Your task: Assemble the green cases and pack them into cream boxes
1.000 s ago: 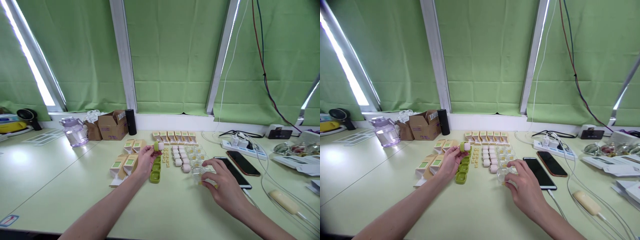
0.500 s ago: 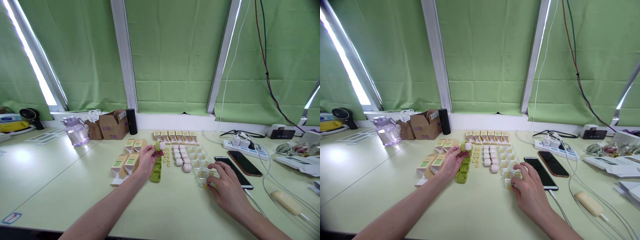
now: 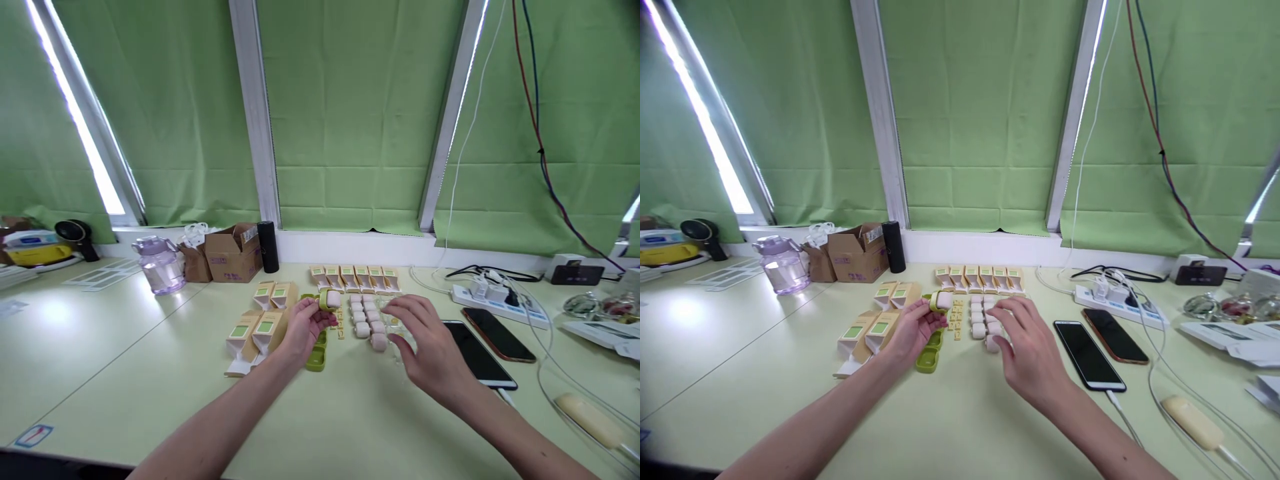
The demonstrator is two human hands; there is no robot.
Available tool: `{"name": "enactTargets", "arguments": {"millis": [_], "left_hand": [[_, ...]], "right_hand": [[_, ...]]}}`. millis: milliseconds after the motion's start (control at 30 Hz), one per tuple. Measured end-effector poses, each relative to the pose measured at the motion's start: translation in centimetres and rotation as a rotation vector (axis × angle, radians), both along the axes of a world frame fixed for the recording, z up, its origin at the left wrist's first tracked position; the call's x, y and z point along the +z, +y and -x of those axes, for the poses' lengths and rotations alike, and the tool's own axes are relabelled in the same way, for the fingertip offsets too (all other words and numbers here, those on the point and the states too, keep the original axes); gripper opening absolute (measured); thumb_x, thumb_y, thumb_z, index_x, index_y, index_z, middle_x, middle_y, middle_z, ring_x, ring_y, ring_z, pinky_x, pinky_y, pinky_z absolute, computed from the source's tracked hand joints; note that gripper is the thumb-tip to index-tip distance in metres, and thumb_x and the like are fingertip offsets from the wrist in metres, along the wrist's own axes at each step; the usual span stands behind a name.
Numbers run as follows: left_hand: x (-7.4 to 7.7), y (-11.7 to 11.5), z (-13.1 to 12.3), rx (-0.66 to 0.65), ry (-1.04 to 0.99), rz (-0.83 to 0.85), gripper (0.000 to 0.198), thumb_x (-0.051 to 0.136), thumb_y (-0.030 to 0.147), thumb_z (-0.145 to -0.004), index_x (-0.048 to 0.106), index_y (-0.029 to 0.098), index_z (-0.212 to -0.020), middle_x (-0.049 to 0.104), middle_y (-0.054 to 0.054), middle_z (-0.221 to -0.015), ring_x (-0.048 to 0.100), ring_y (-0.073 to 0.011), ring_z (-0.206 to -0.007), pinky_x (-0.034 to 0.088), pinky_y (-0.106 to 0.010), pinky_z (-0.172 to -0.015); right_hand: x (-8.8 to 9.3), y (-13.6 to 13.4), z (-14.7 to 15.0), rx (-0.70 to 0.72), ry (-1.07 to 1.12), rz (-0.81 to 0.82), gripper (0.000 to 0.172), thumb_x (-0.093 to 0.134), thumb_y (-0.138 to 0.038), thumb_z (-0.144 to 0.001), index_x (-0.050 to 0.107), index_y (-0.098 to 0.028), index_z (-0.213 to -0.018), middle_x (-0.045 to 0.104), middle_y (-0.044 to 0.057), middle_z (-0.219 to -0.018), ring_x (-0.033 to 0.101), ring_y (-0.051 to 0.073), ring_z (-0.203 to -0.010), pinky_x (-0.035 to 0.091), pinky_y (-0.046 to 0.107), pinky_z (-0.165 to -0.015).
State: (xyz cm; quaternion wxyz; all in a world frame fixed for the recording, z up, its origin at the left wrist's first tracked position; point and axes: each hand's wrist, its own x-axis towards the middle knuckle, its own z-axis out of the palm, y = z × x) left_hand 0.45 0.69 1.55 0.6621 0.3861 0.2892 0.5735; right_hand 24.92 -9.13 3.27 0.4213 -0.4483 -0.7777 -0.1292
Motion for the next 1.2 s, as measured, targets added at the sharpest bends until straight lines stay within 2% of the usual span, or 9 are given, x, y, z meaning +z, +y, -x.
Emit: {"name": "enactTargets", "arguments": {"millis": [100, 267, 467, 667, 867, 967, 1067, 1200], "left_hand": [[0.1, -0.2, 0.0, -0.025, 0.007, 0.017, 0.024, 0.08, 0.026, -0.075, 0.056, 0.021, -0.077, 0.074, -0.004, -0.074, 0.07, -0.0176, -0.059, 0.06, -0.033, -0.065], [0.1, -0.5, -0.1, -0.07, 0.034, 0.034, 0.026, 0.079, 0.028, -0.072, 0.054, 0.021, -0.076, 0.072, -0.004, -0.068, 0.067, -0.0168, -0.054, 0.057, -0.03, -0.059], [0.1, -0.9, -0.3, -0.117, 0.088, 0.011, 0.032, 0.081, 0.032, -0.069, 0.052, 0.021, -0.076, 0.068, -0.001, -0.061, 0.066, -0.0172, -0.051, 0.057, -0.03, -0.055], [0.3, -1.6, -0.4, -0.169, 0.124, -0.066, 0.042, 0.085, 0.045, -0.075, 0.051, 0.021, -0.081, 0.069, -0.001, -0.064, 0.066, -0.0168, -0.05, 0.057, -0.03, -0.053], [0.2, -1.5, -0.3, -0.114, 0.128, -0.157, 0.049, 0.08, 0.059, -0.081, 0.052, 0.02, -0.08, 0.068, 0.0, -0.068, 0.065, -0.0157, -0.046, 0.048, -0.025, -0.042], [-0.1, -1.0, 0.0, -0.03, 0.157, -0.19, 0.049, 0.077, 0.061, -0.083, 0.051, 0.02, -0.079, 0.068, 0.0, -0.067, 0.061, -0.0125, -0.042, 0.043, -0.022, -0.04], [-0.5, -0.5, 0.1, 0.037, 0.18, -0.21, 0.048, 0.077, 0.06, -0.083, 0.051, 0.02, -0.079, 0.067, 0.002, -0.066, 0.057, -0.01, -0.041, 0.04, -0.02, -0.04], [-0.5, -0.3, 0.2, 0.074, 0.195, -0.217, 0.047, 0.078, 0.06, -0.082, 0.052, 0.021, -0.08, 0.067, 0.002, -0.067, 0.058, -0.0103, -0.043, 0.04, -0.02, -0.04]], "right_hand": [[0.4, 2.3, 2.7, 0.099, 0.056, -0.03, 0.05, 0.055, -0.012, -0.095, 0.061, -0.031, -0.14, 0.068, 0.011, -0.131, 0.062, 0.035, -0.126, 0.057, 0.06, -0.105], [-0.3, 5.2, 5.2, 0.179, 0.084, -0.024, 0.056, 0.052, -0.008, -0.096, 0.057, -0.031, -0.146, 0.064, 0.011, -0.142, 0.06, 0.033, -0.134, 0.059, 0.055, -0.104], [-2.1, 5.9, 5.7, 0.249, 0.116, 0.019, 0.045, 0.049, -0.011, -0.1, 0.065, -0.033, -0.136, 0.062, 0.011, -0.147, 0.065, 0.031, -0.13, 0.062, 0.051, -0.097], [-3.5, 6.0, 5.5, 0.312, 0.29, 0.053, 0.041, 0.05, -0.017, -0.102, 0.062, -0.031, -0.139, 0.065, 0.012, -0.141, 0.061, 0.03, -0.136, 0.056, 0.054, -0.112], [-3.9, 5.7, 6.3, 0.42, 0.708, 0.254, 0.026, 0.066, -0.034, -0.099, 0.068, -0.028, -0.124, 0.066, 0.011, -0.134, 0.065, 0.028, -0.125, 0.063, 0.044, -0.097], [-4.3, 6.0, 6.7, 0.484, 1.003, 0.395, 0.035, 0.077, -0.045, -0.092, 0.069, -0.026, -0.121, 0.073, 0.009, -0.117, 0.073, 0.025, -0.104, 0.063, 0.041, -0.091], [-4.7, 6.4, 6.8, 0.532, 1.242, 0.516, 0.042, 0.084, -0.053, -0.085, 0.072, -0.023, -0.111, 0.077, 0.006, -0.097, 0.074, 0.023, -0.084, 0.063, 0.039, -0.082], [-4.8, 7.0, 6.7, 0.649, 1.446, 0.59, 0.039, 0.09, -0.053, -0.077, 0.075, -0.021, -0.093, 0.078, 0.006, -0.094, 0.075, 0.024, -0.086, 0.062, 0.037, -0.075]]}}
